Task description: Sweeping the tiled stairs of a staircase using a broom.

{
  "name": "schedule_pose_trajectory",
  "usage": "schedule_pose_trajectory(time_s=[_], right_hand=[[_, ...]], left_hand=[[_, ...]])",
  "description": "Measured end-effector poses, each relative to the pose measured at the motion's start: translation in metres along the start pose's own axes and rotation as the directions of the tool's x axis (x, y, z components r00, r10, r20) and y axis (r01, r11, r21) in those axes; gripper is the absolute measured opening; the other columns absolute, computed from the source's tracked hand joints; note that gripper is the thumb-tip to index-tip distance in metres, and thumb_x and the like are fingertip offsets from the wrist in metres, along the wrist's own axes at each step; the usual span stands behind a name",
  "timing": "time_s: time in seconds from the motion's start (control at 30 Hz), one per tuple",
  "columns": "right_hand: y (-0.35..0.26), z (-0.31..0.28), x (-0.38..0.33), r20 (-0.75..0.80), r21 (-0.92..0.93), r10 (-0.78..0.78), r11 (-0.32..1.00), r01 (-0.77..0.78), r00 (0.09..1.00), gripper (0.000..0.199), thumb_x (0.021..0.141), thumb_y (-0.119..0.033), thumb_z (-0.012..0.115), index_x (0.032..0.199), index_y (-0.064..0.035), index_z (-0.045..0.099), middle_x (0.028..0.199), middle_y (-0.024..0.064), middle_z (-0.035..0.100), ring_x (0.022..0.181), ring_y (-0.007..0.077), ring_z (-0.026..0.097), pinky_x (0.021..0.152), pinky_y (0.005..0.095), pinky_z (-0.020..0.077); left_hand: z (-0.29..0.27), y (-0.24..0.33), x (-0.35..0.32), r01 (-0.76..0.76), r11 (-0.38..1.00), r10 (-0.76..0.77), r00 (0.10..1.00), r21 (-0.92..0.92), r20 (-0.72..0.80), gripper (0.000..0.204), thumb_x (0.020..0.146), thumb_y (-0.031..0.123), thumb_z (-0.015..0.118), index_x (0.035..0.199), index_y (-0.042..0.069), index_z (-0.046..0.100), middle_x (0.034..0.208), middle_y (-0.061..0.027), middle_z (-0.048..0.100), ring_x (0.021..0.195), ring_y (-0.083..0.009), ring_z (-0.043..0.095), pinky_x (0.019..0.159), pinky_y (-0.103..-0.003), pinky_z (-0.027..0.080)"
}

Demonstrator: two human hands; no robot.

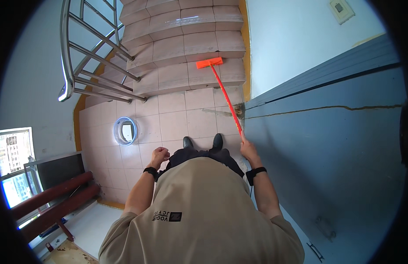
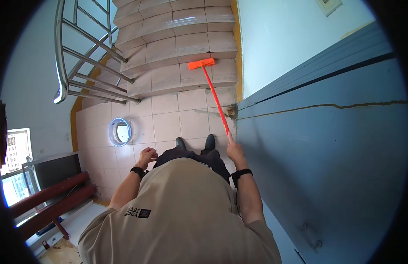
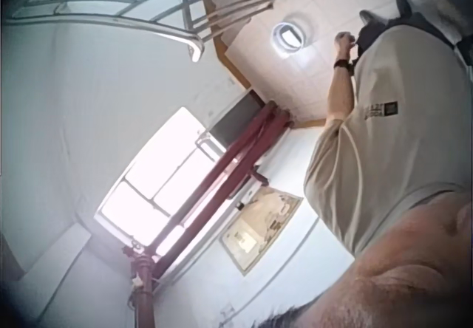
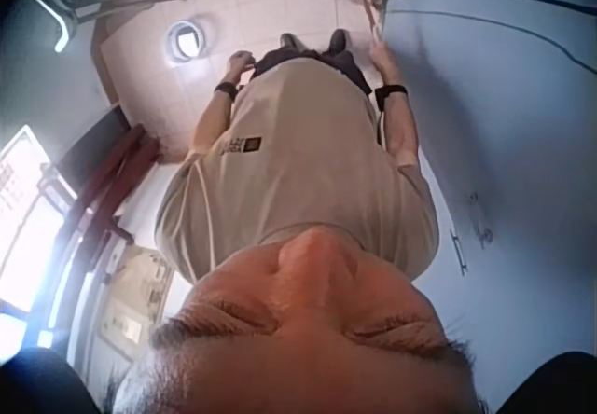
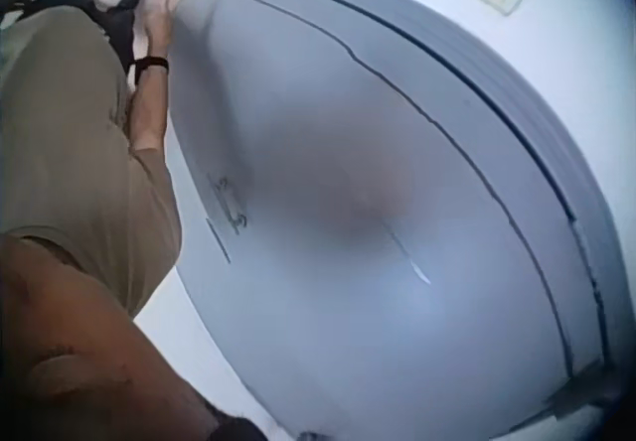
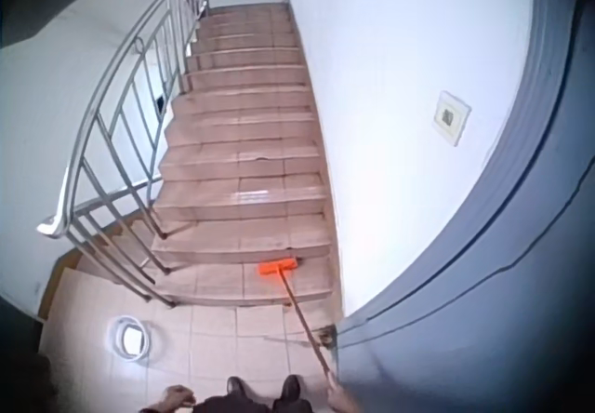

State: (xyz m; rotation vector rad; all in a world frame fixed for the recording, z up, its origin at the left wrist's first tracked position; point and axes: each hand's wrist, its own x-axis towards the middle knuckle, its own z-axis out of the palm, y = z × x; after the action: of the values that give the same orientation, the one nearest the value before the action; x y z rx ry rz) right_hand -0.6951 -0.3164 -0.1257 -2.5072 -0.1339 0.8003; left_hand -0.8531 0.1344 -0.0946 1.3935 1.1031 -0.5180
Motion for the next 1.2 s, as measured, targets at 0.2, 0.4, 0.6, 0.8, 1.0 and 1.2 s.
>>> schedule_pose_trajectory(time_s=[0.2, 0.4, 0.6, 0.8, 1.0, 1.2], right_hand=[[-0.003, 0.013, -0.102, 0.109, -0.176, 0.152, 0.976, -0.131, 0.982, 0.071, 0.095, -0.018, 0.049, 0.155, -0.0306, 0.013, 0.083, 0.0294, 0.065, 0.078, 0.0489, 0.064, 0.071, 0.0580, 0.0500], [-0.015, 0.016, -0.138, 0.150, -0.204, 0.207, 0.963, -0.174, 0.967, 0.073, 0.094, -0.017, 0.049, 0.155, -0.0322, 0.011, 0.083, 0.0297, 0.065, 0.077, 0.0482, 0.064, 0.070, 0.0572, 0.0501], [-0.051, 0.014, -0.048, 0.021, -0.122, 0.028, 0.992, -0.025, 0.999, 0.073, 0.093, -0.015, 0.050, 0.155, -0.0289, 0.014, 0.092, 0.0317, 0.065, 0.086, 0.0504, 0.063, 0.076, 0.0579, 0.0489], [-0.078, 0.007, -0.055, 0.066, -0.089, 0.061, 0.995, -0.055, 0.996, 0.071, 0.093, -0.014, 0.049, 0.154, -0.0270, 0.016, 0.097, 0.0351, 0.062, 0.089, 0.0521, 0.061, 0.077, 0.0582, 0.0484], [-0.075, 0.010, -0.137, 0.131, -0.167, 0.146, 0.978, -0.123, 0.981, 0.068, 0.094, -0.014, 0.049, 0.154, -0.0276, 0.020, 0.092, 0.0344, 0.063, 0.088, 0.0525, 0.061, 0.075, 0.0573, 0.0483], [-0.104, 0.008, -0.075, 0.073, -0.219, 0.061, 0.975, -0.044, 0.995, 0.069, 0.094, -0.013, 0.049, 0.155, -0.0220, 0.017, 0.090, 0.0284, 0.065, 0.078, 0.0448, 0.066, 0.069, 0.0510, 0.0522]], left_hand=[[-0.014, -0.017, 0.009, 0.014, 0.996, -0.015, 1.000, -0.085, -0.014, 0.018, 0.089, 0.021, 0.060, 0.100, 0.006, 0.061, 0.087, -0.0075, 0.068, 0.081, -0.0175, 0.066, 0.070, -0.032, 0.054], [-0.040, -0.063, 0.019, 0.123, 0.984, -0.127, 0.992, -0.126, -0.025, 0.018, 0.089, 0.020, 0.060, 0.100, 0.007, 0.061, 0.086, -0.0072, 0.068, 0.077, -0.0177, 0.067, 0.068, -0.033, 0.055], [-0.055, -0.063, 0.029, 0.148, 0.984, -0.150, 0.989, -0.100, -0.012, 0.018, 0.088, 0.021, 0.061, 0.100, 0.007, 0.061, 0.086, -0.0068, 0.068, 0.076, -0.0174, 0.067, 0.067, -0.033, 0.054], [-0.058, -0.025, 0.042, 0.033, 0.992, -0.030, 0.999, -0.122, 0.025, 0.018, 0.089, 0.021, 0.061, 0.098, 0.006, 0.062, 0.085, -0.0062, 0.068, 0.078, -0.0164, 0.066, 0.068, -0.031, 0.054], [-0.066, -0.042, 0.051, 0.020, 0.970, -0.017, 1.000, -0.243, 0.016, 0.018, 0.089, 0.021, 0.060, 0.098, 0.007, 0.062, 0.086, -0.0066, 0.068, 0.079, -0.0173, 0.066, 0.070, -0.032, 0.054], [-0.090, -0.073, 0.055, 0.175, 0.960, -0.184, 0.983, -0.220, -0.021, 0.017, 0.089, 0.019, 0.060, 0.101, 0.007, 0.060, 0.084, -0.0065, 0.067, 0.076, -0.0180, 0.067, 0.068, -0.034, 0.055]])
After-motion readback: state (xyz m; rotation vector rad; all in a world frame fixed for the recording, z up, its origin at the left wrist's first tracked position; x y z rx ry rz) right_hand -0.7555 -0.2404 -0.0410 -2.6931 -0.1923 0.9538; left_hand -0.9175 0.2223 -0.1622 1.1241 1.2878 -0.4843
